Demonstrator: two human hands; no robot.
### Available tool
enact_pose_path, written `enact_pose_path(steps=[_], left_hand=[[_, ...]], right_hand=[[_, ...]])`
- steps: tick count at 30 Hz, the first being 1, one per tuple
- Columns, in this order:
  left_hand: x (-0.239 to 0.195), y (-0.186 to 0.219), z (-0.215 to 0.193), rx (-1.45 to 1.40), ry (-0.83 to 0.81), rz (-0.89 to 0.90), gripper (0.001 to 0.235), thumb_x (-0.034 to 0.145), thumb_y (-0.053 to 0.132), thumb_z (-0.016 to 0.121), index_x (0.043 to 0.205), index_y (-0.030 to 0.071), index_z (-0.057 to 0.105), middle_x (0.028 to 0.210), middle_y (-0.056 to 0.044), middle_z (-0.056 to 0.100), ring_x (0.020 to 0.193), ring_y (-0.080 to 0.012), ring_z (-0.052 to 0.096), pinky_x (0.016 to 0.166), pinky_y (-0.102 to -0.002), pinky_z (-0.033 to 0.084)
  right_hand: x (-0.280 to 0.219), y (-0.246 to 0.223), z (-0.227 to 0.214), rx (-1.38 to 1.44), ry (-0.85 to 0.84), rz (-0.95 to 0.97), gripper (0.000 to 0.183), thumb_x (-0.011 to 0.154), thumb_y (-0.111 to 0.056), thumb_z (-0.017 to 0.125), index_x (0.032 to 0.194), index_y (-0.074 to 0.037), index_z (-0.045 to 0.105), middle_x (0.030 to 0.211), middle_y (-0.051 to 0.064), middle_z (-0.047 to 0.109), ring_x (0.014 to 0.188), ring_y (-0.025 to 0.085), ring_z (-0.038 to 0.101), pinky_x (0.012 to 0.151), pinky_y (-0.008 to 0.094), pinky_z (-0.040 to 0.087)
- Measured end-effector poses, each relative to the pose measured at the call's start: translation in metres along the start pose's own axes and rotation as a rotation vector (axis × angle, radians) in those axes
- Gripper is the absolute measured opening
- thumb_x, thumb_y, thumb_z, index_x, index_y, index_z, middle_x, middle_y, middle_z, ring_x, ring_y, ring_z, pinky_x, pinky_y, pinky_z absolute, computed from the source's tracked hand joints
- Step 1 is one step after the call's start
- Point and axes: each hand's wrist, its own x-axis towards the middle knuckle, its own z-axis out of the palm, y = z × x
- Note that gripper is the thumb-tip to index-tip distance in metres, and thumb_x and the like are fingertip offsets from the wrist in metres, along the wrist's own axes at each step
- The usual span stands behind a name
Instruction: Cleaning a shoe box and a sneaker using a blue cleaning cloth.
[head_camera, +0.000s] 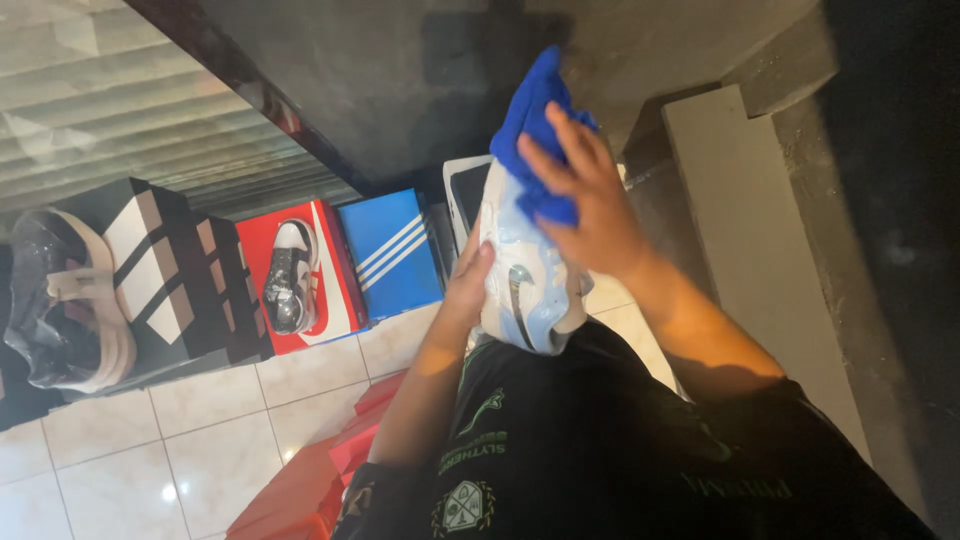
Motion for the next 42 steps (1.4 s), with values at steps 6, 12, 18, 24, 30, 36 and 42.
enact_pose_path(steps=[6, 12, 18, 24, 30, 36, 42], left_hand=[[0.000, -0.016, -0.016, 0.223, 0.136, 0.104, 0.071, 0.109, 0.040, 0.048, 0.165, 0.012, 0.017, 0.169, -0.016, 0.021, 0.154, -0.0323, 0.026, 0.127, -0.052, 0.020], [-0.004, 0.004, 0.025, 0.205, 0.100, 0.067, 0.076, 0.107, 0.048, 0.049, 0.165, 0.011, 0.016, 0.169, -0.021, 0.018, 0.155, -0.0356, 0.021, 0.127, -0.053, 0.018], [-0.002, 0.012, 0.021, 0.218, 0.162, 0.093, 0.083, 0.105, 0.050, 0.052, 0.164, 0.007, 0.014, 0.169, -0.023, 0.016, 0.154, -0.0379, 0.018, 0.127, -0.055, 0.015], [-0.007, 0.002, 0.013, 0.257, 0.071, 0.044, 0.080, 0.106, 0.054, 0.047, 0.165, 0.010, 0.015, 0.170, -0.021, 0.015, 0.155, -0.0375, 0.019, 0.126, -0.054, 0.017], [-0.001, 0.015, 0.014, 0.252, 0.130, 0.097, 0.080, 0.107, 0.053, 0.045, 0.165, 0.009, 0.013, 0.169, -0.022, 0.019, 0.154, -0.0376, 0.024, 0.125, -0.055, 0.020], [0.003, 0.013, 0.011, 0.346, 0.164, 0.166, 0.073, 0.110, 0.046, 0.043, 0.163, 0.004, 0.015, 0.167, -0.025, 0.018, 0.154, -0.0375, 0.018, 0.128, -0.055, 0.015], [-0.001, 0.028, 0.034, 0.345, 0.163, 0.176, 0.078, 0.108, 0.055, 0.042, 0.164, 0.007, 0.017, 0.168, -0.022, 0.020, 0.154, -0.0334, 0.022, 0.128, -0.053, 0.017]], right_hand=[[-0.018, -0.011, 0.017, -0.401, -0.154, -0.141, 0.077, 0.076, -0.047, 0.064, 0.151, -0.038, 0.052, 0.167, 0.005, 0.034, 0.146, 0.040, 0.036, 0.111, 0.057, 0.029], [-0.001, 0.019, 0.008, -0.025, 0.063, -0.051, 0.064, 0.098, -0.026, 0.072, 0.159, -0.021, 0.051, 0.171, 0.015, 0.017, 0.157, 0.039, 0.016, 0.128, 0.048, 0.010], [-0.013, 0.008, 0.009, -0.137, -0.037, -0.184, 0.067, 0.088, -0.047, 0.062, 0.150, -0.022, 0.056, 0.163, 0.019, 0.039, 0.148, 0.045, 0.036, 0.126, 0.054, 0.019], [0.001, 0.038, 0.011, 0.453, 0.100, 0.097, 0.067, 0.093, -0.025, 0.059, 0.157, -0.009, 0.046, 0.162, 0.018, 0.038, 0.150, 0.032, 0.036, 0.126, 0.046, 0.021], [0.002, 0.005, 0.002, 0.017, -0.019, -0.136, 0.068, 0.085, -0.037, 0.069, 0.150, -0.020, 0.058, 0.165, 0.018, 0.033, 0.150, 0.049, 0.029, 0.125, 0.057, 0.019], [0.009, -0.008, -0.002, -0.021, -0.052, -0.272, 0.064, 0.096, -0.045, 0.056, 0.155, -0.020, 0.051, 0.163, 0.019, 0.037, 0.151, 0.047, 0.031, 0.125, 0.060, 0.019], [0.011, 0.027, -0.006, -0.164, -0.157, -0.470, 0.071, 0.098, -0.069, 0.037, 0.140, -0.020, 0.067, 0.149, 0.009, 0.057, 0.137, 0.041, 0.047, 0.117, 0.052, 0.034]])
